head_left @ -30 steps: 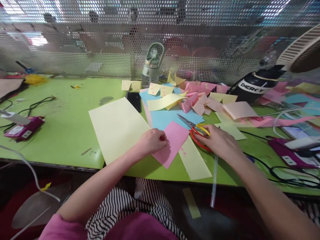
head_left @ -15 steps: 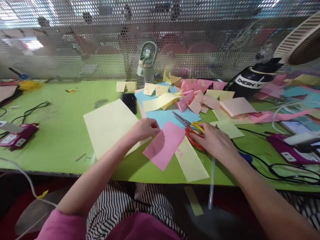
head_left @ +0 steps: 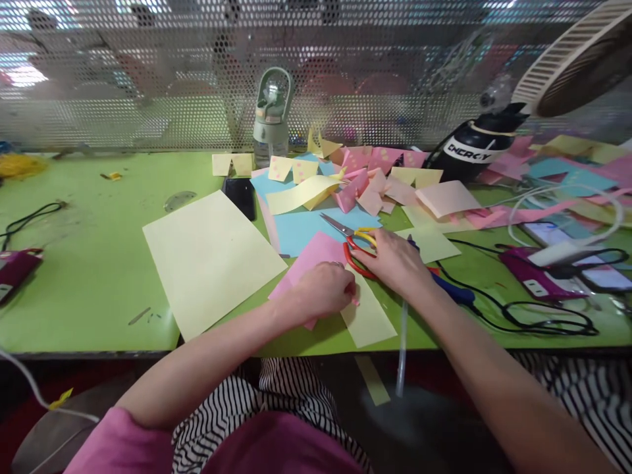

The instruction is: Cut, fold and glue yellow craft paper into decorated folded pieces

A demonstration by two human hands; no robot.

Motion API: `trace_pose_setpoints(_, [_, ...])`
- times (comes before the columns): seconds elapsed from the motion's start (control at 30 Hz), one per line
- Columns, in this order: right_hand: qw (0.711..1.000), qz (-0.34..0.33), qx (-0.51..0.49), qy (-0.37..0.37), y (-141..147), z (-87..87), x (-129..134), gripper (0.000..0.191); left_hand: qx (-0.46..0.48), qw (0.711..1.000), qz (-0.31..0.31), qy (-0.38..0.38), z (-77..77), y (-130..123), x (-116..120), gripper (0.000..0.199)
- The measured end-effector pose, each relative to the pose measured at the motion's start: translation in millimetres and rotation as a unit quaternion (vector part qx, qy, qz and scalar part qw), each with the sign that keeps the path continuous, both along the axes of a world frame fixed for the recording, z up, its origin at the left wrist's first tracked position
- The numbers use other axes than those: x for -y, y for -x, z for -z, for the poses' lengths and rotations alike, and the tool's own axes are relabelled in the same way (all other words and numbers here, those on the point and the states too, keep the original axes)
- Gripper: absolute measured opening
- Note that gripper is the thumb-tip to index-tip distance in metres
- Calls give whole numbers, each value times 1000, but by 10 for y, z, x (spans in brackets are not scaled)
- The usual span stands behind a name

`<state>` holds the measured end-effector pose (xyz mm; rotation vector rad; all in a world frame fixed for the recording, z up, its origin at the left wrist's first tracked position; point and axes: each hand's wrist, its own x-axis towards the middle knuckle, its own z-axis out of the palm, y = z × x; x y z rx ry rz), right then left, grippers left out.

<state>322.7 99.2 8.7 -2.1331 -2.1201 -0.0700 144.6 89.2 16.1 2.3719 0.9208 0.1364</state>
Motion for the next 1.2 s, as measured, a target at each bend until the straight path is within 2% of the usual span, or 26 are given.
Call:
trace_pose_setpoints(0.2, [1000,-19,-1,6,-59,41,10,46,-5,998,-39,-44,-54,21,-2,17])
trace_pose_setpoints(0.37, [999,-31,3,18,-76,-34,77,39,16,997,-65,-50,-100,130,-7,17])
trace_pose_setpoints(0.53, [1000,-22,8,21,-96,-101,113,34,30,991,-119,-57,-181,332,18,16])
trace_pose_setpoints(0.63, [1000,-11,10,8,-104,-134,131,36,48,983,-153,-89,-178,603,202,16])
trace_pose_setpoints(0.73, [1000,-12,6,-23,-75,-183,219,38,62,962,-205,-169,-96,1014,491,14])
trace_pose_setpoints(0.83, [998,-49,-10,-35,-10,-211,373,27,51,931,-266,-244,30,1422,731,17])
trace_pose_setpoints(0.93, [996,-85,-20,-19,38,-190,504,17,54,920,-283,-266,126,1643,844,19])
trace_pose_setpoints(1.0, [997,-78,-12,-22,42,-170,536,17,68,922,-274,-264,137,1640,866,19])
trace_pose_setpoints(1.07, [998,-58,2,-28,30,-165,521,23,85,930,-247,-259,96,1525,857,19])
trace_pose_setpoints(1.2, [999,-22,23,-10,19,-195,402,29,74,953,-173,-236,-75,1050,701,23])
